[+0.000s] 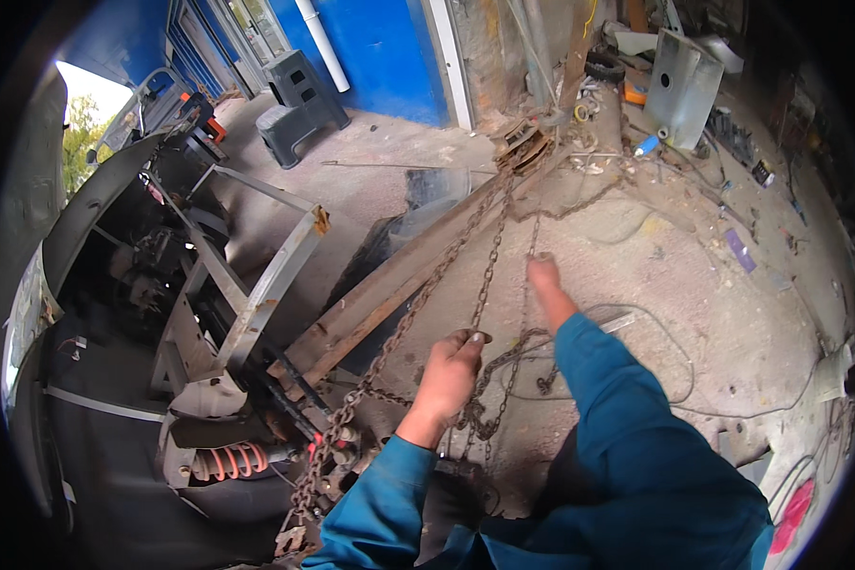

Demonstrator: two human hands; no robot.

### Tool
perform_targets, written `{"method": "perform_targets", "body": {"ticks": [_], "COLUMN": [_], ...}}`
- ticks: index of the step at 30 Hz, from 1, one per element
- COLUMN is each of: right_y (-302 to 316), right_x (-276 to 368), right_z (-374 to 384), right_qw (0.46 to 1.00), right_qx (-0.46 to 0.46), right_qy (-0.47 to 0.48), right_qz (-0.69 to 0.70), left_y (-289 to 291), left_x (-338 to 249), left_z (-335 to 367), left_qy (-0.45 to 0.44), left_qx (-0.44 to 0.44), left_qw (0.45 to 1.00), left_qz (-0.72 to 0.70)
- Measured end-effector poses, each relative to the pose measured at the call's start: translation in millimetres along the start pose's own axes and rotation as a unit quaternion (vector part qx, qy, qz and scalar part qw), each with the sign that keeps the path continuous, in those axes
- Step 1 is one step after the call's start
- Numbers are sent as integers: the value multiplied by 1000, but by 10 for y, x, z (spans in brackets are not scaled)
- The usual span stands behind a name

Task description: The person works on a car's front frame area, using a hammer to strike the metal and an angle grinder to cut a section, producing sparks. The person also handles a chain and a tire while kneeling on the floor.

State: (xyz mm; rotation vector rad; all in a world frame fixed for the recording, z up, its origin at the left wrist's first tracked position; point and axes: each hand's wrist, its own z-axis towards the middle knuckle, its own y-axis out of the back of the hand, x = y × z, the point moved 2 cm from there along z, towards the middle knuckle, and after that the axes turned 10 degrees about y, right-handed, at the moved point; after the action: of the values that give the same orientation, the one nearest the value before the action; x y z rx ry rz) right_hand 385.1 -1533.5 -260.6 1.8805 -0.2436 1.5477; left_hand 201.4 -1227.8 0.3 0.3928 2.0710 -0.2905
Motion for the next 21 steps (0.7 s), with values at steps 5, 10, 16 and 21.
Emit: {"method": "perform_targets", "body": {"ticks": [5, 10, 16, 21], "right_y": [-166, -458, -521, -540], "right_x": [-452, -818, -558, -174], "right_z": [181, -97, -325, -540], "right_qw": [996, 990, 949, 938], "right_qx": [-6, 31, 237, 182], "right_qy": [-85, -137, -148, -146], "right_qz": [24, -22, 144, 257], "left_y": [-14, 134, 436, 398], "left_x": [26, -135, -671, -577], "left_z": [-109, -162, -152, -206], "left_qy": [33, 63, -15, -29], "left_qx": [15, 20, -58, -30], "left_qw": [999, 998, 996, 999], "left_qz": [32, 5, -72, 25]}}
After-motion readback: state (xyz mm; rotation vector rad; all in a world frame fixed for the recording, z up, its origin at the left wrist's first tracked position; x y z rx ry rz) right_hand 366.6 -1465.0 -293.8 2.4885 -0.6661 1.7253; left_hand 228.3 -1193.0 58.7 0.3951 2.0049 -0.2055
